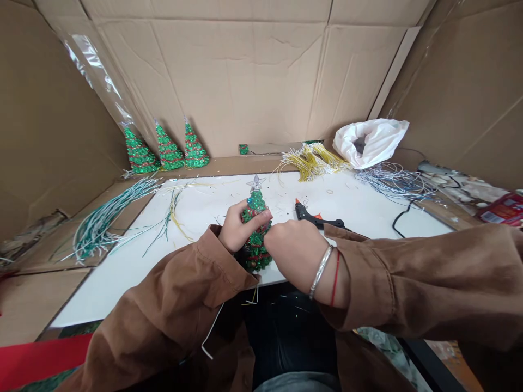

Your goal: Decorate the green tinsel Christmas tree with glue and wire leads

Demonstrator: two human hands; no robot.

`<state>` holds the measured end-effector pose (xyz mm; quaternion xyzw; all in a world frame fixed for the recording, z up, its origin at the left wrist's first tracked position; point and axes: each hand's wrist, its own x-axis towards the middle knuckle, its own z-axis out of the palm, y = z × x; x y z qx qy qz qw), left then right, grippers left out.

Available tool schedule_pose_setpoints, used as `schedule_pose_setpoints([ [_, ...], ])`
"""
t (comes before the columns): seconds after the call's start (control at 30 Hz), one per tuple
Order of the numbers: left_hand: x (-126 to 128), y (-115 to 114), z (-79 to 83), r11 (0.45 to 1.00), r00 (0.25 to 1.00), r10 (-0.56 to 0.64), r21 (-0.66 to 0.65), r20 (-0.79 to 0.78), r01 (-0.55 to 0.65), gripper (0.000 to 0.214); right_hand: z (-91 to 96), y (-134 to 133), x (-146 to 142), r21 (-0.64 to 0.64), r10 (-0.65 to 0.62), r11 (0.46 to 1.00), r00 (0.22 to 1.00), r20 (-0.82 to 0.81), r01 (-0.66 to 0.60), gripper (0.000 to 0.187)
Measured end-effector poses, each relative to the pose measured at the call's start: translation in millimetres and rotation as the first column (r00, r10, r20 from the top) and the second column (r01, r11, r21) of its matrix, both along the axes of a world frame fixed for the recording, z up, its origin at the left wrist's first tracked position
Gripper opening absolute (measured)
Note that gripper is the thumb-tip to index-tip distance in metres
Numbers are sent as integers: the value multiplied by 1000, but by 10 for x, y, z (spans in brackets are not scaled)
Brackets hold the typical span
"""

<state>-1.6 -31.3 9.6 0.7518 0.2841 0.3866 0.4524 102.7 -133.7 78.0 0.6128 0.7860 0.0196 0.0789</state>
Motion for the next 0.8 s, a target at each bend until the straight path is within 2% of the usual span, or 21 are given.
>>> schedule_pose_setpoints([
  [0.1,18,-1,-20,1000,1000,21,13,19,-22,35,37,13,-43,-28,-44,999,999,-28,43,28],
  [0.27,28,17,-71,999,998,27,23,62,-28,36,58,71,-29,-44,-31,999,998,-53,29,27],
  [0.5,28,53,-112,990,989,127,49,76,-131,37,51,196,31,-59,19,998,997,-81,-24,24],
  [0.63,23,55,-103,994,991,98,38,87,-101,37,-15,235,95,-32,70,997,995,-77,-73,24],
  [0.8,-4,45,-80,998,996,47,33,77,-49,37,-96,266,186,-63,140,988,989,-41,-142,24],
])
